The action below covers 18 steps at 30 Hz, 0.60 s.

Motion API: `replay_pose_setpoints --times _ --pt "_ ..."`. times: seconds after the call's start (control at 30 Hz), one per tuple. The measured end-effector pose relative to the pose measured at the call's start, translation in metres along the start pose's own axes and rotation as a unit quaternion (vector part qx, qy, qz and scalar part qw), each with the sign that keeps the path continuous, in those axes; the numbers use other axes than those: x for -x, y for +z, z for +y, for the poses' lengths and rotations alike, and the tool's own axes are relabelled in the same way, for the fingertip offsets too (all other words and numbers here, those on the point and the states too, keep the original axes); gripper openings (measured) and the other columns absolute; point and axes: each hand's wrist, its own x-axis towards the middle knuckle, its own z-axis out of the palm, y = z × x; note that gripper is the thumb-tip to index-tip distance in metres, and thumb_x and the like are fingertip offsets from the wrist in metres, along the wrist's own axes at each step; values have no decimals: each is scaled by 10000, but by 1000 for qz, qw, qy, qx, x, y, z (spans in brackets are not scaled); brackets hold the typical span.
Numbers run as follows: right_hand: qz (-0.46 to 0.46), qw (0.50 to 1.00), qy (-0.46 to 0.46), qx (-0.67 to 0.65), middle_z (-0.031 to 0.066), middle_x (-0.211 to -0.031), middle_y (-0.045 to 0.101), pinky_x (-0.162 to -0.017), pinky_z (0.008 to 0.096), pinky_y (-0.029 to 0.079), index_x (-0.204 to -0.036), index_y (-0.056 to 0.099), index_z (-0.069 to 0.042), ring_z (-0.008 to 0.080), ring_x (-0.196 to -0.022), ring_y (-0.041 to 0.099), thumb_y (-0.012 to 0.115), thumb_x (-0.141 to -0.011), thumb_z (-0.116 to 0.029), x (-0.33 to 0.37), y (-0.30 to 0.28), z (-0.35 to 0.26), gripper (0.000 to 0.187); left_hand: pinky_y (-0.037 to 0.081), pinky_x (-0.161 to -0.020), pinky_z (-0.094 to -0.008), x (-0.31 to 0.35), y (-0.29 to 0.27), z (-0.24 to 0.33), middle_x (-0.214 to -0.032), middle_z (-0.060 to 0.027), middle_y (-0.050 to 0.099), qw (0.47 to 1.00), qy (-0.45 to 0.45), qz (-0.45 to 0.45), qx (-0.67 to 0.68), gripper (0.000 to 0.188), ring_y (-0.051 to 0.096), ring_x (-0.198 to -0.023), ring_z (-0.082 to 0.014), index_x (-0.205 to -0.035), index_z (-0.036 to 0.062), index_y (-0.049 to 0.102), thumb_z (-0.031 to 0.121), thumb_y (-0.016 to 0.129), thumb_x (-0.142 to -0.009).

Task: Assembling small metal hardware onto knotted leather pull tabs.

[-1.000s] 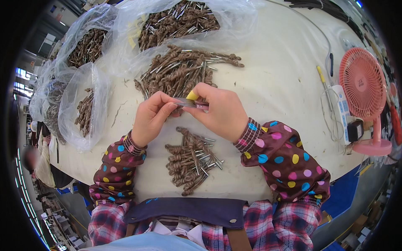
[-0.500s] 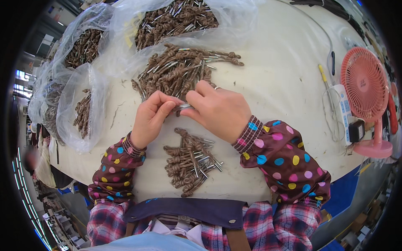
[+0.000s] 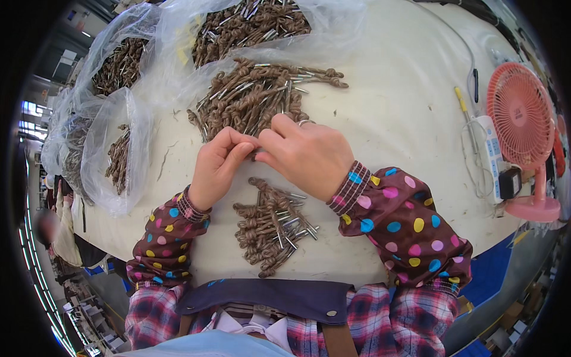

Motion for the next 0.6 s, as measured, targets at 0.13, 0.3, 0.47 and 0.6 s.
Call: replay_pose_setpoints --times 0.13,0.3,0.47,0.6 --pt "12 1000 16 -22 25 -780 504 -513 333 464 -811 536 -130 196 -597 587 681 -811 -319 -1 4 3 238 459 -653 -233 1 1 -3 -819 -41 665 1000 -4 -1 15 122 554 -702 -82 -955 11 623 121 569 -946" --pt "14 971 123 -203 53 -824 585 -551 282 490 -828 583 -53 197 -674 644 765 -768 -289 0 2 8 304 464 -682 -234 1 -1 0 -852 -41 672 999 -15 9 34 151 563 -743 -79 -971 12 616 152 563 -959" --pt "-16 978 121 -171 71 -814 578 -571 283 510 -854 589 -38 212 -675 643 764 -774 -266 -2 -6 4 299 464 -700 -231 1 -2 -2 -883 -47 677 998 -14 10 56 168 565 -766 -75 -974 10 612 169 556 -966" --pt "16 967 139 -212 60 -784 588 -577 323 488 -850 587 -70 237 -650 622 740 -780 -374 1 -3 5 348 465 -711 -230 1 -2 -2 -899 -48 679 999 -23 5 38 166 571 -776 -77 -976 11 607 169 556 -966"
